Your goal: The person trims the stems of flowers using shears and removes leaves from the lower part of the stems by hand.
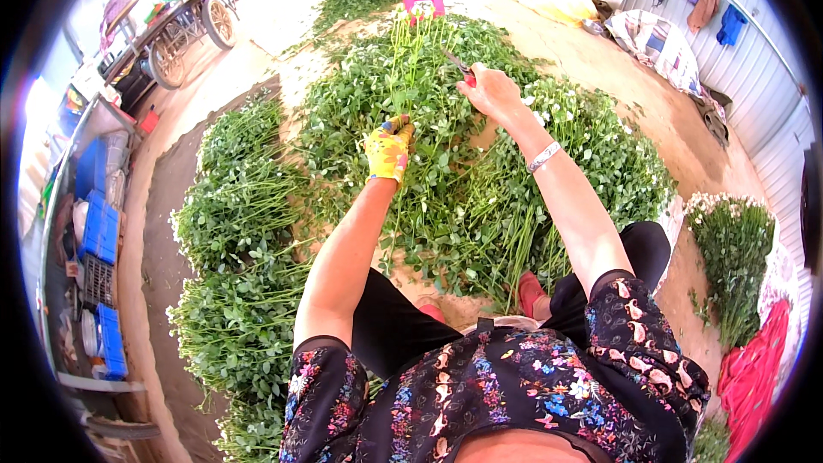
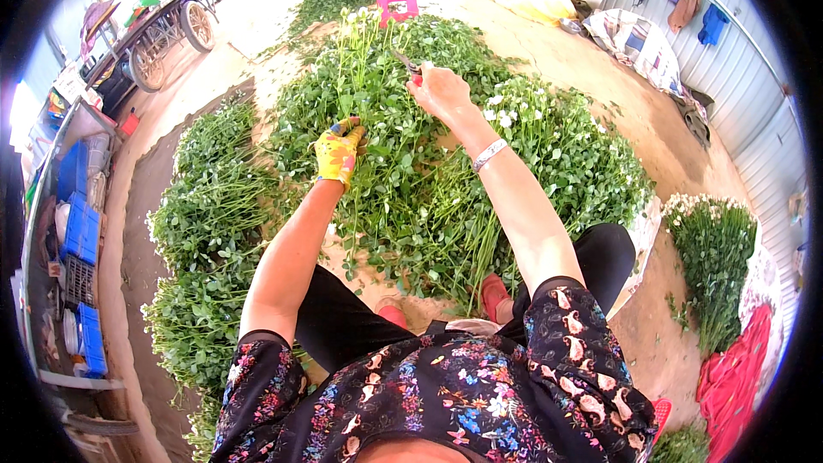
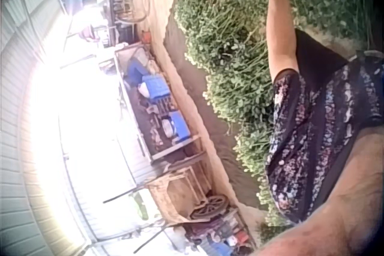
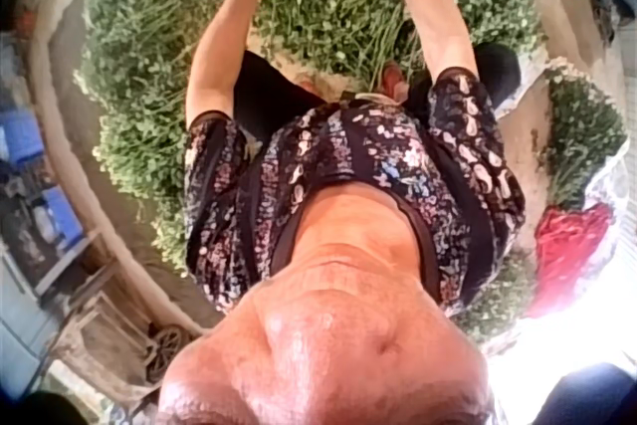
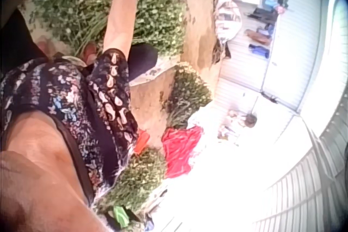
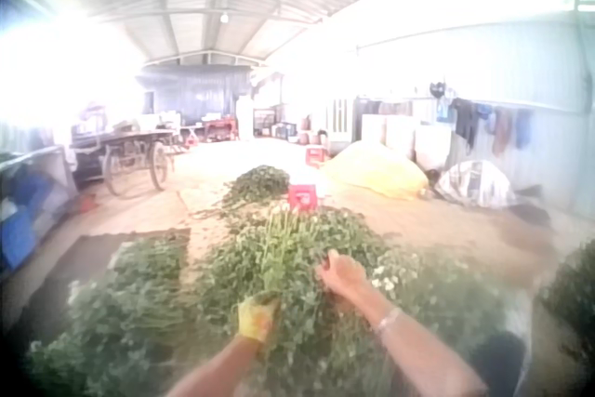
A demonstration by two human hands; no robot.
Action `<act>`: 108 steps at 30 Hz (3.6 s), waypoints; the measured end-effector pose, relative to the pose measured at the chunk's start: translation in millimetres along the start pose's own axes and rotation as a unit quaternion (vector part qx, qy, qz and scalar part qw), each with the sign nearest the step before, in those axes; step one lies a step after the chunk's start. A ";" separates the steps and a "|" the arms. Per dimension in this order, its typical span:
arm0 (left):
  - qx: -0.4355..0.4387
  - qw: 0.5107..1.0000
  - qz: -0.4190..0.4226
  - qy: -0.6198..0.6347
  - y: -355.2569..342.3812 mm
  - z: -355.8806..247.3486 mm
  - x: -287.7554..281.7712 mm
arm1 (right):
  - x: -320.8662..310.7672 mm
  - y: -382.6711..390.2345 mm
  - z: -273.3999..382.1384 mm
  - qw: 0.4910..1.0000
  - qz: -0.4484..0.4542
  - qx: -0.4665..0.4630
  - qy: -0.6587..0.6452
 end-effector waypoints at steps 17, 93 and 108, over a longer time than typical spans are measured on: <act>-0.020 1.000 0.010 0.020 -6.9 9.0 -3.5 | 41.9 3.7 -16.5 0.891 0.141 0.066 -0.426; -0.163 0.935 0.281 0.139 16.8 -5.2 0.3 | 34.5 37.7 2.1 0.849 0.088 -0.042 -0.520; -0.178 0.916 0.291 0.213 15.2 2.3 3.9 | 28.6 42.0 5.7 0.853 0.079 -0.056 -0.512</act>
Point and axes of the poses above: each hand's wrist, its own y-axis away from the middle knuckle, its own x-axis out of the palm, z = x × y, the point moved 5 cm from there along -y, towards the middle knuckle, and after that the axes turned 10 degrees about z, right-handed, at the moved point
